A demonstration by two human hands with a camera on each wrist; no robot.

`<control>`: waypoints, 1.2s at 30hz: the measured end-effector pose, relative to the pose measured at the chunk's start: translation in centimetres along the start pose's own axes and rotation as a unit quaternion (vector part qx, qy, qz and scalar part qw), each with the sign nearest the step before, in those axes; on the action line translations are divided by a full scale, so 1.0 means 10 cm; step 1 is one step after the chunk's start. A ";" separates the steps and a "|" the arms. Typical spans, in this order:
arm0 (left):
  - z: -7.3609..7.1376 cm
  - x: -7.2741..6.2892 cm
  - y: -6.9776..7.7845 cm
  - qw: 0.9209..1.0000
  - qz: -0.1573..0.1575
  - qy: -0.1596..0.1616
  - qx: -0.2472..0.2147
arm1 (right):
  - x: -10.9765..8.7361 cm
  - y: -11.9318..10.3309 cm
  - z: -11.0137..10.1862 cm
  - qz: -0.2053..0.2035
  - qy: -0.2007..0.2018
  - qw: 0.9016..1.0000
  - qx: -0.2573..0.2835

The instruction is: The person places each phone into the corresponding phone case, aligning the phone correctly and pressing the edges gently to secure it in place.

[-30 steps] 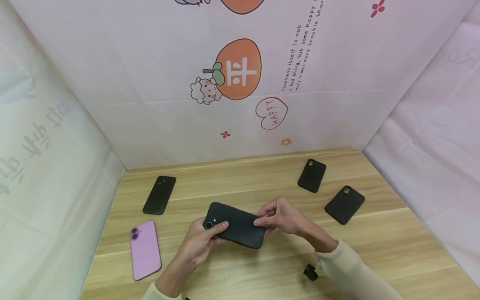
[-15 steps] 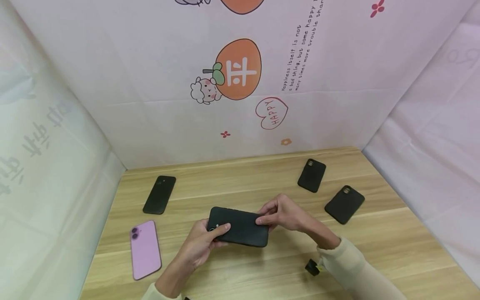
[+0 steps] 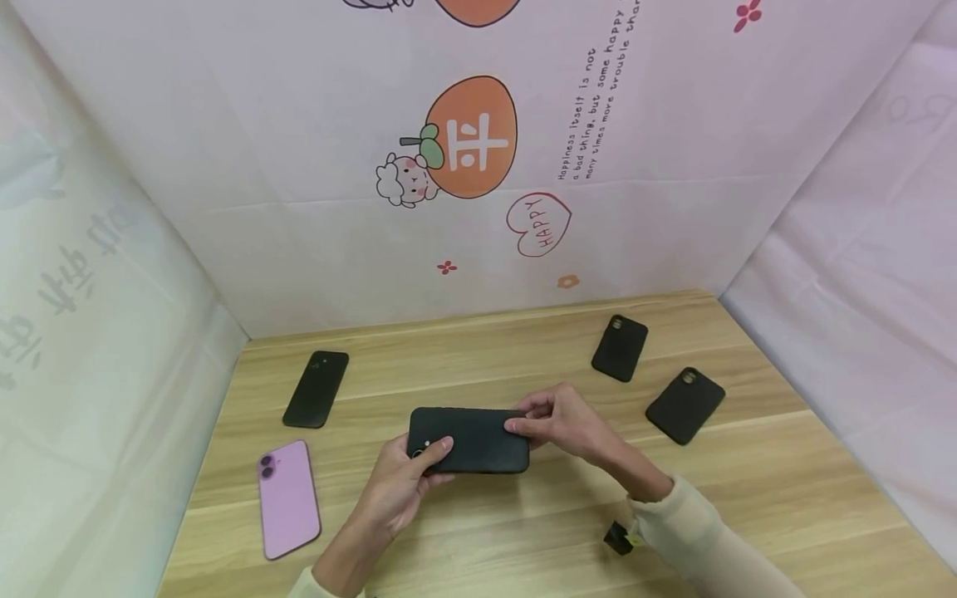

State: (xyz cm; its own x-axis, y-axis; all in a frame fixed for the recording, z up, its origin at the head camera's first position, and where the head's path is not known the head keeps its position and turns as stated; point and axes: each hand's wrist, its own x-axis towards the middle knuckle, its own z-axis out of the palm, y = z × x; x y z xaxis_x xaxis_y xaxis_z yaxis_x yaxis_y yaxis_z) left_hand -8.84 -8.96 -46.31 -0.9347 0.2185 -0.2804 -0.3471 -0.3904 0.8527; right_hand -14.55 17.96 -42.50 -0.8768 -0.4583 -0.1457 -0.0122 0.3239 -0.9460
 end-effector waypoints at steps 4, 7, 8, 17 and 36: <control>0.00 0.01 -0.01 1.000 0.003 0.006 -0.009 | 0.00 0.02 0.04 0.006 0.001 1.000 0.021; 0.00 0.01 -0.01 1.000 0.007 0.010 -0.010 | 0.00 0.03 0.07 0.009 0.001 1.000 0.030; 0.00 0.01 -0.01 1.000 0.008 0.012 -0.010 | 0.00 0.04 0.08 0.011 0.000 0.999 0.032; 0.03 0.03 0.00 0.998 0.021 0.048 -0.026 | -0.02 0.07 0.19 0.022 -0.025 0.997 0.075; 0.04 0.02 0.01 0.996 0.035 0.074 -0.035 | -0.02 0.11 0.26 0.026 -0.034 0.994 0.102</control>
State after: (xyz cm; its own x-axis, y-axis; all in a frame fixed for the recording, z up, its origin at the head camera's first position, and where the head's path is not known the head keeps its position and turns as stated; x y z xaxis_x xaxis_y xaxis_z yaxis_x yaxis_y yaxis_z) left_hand -9.02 -8.64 -46.09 -0.9560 0.0570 -0.2879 -0.2809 -0.4618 0.8413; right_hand -13.14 16.22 -44.23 -0.8387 -0.5031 -0.2087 0.1366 0.1766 -0.9748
